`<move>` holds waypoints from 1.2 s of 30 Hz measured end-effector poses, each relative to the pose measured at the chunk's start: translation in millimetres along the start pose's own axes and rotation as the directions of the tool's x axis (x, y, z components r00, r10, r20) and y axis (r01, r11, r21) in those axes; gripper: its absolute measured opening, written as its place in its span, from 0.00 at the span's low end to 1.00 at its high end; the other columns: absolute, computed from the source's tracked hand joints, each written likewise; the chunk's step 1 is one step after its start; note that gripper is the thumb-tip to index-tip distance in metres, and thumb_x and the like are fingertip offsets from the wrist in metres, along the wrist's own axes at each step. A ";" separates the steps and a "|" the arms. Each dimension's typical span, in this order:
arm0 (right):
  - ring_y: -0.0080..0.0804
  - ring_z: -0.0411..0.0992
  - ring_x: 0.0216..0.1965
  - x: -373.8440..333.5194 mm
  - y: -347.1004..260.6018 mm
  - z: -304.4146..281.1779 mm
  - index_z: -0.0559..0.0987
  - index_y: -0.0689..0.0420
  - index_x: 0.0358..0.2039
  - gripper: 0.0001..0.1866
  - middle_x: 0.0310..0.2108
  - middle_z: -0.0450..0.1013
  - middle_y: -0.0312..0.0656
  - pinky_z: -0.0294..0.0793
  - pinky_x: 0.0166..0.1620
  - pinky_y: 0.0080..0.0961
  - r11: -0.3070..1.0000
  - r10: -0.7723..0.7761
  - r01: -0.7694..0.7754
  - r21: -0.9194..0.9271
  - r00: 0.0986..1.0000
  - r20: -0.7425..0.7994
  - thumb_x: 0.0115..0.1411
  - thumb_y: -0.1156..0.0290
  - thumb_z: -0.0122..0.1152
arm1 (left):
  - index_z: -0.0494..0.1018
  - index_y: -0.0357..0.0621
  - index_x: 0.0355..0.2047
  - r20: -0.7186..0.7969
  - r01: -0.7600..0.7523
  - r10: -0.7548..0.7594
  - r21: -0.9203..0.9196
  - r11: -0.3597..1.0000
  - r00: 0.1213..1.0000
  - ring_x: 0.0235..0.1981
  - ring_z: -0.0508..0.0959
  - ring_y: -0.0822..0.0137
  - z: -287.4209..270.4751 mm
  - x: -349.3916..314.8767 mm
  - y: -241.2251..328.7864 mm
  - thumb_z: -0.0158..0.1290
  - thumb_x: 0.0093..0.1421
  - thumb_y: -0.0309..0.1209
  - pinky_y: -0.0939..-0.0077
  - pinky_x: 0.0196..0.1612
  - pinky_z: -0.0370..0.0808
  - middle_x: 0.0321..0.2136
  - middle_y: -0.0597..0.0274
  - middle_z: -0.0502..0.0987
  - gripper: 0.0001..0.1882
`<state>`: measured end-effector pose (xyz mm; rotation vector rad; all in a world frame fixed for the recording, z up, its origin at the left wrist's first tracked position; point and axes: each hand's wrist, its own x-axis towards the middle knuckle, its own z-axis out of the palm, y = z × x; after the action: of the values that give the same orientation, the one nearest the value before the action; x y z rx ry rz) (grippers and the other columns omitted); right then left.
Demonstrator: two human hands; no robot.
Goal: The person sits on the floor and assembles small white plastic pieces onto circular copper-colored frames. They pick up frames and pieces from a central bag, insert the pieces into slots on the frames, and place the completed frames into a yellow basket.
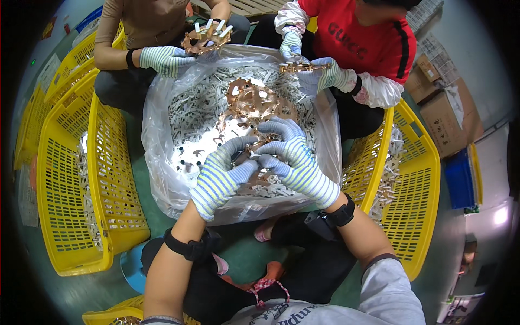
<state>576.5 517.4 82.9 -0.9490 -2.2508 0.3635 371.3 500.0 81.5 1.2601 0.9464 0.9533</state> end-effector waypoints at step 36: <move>0.38 0.74 0.42 -8.2 -1.0 -6.7 0.78 0.59 0.41 0.10 0.38 0.75 0.43 0.72 0.48 0.28 0.637 0.486 -0.367 0.677 0.874 0.016 0.58 0.74 0.61 | 0.70 0.39 0.54 -0.101 0.143 -0.145 -0.024 0.989 0.984 0.36 0.76 0.73 -25.7 0.0 -17.9 0.56 0.61 0.35 0.79 0.38 0.77 0.39 0.61 0.77 0.23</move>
<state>584.7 510.8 84.5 -1.0455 -1.5038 1.1720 348.0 507.1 61.8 1.1210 1.0933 0.9166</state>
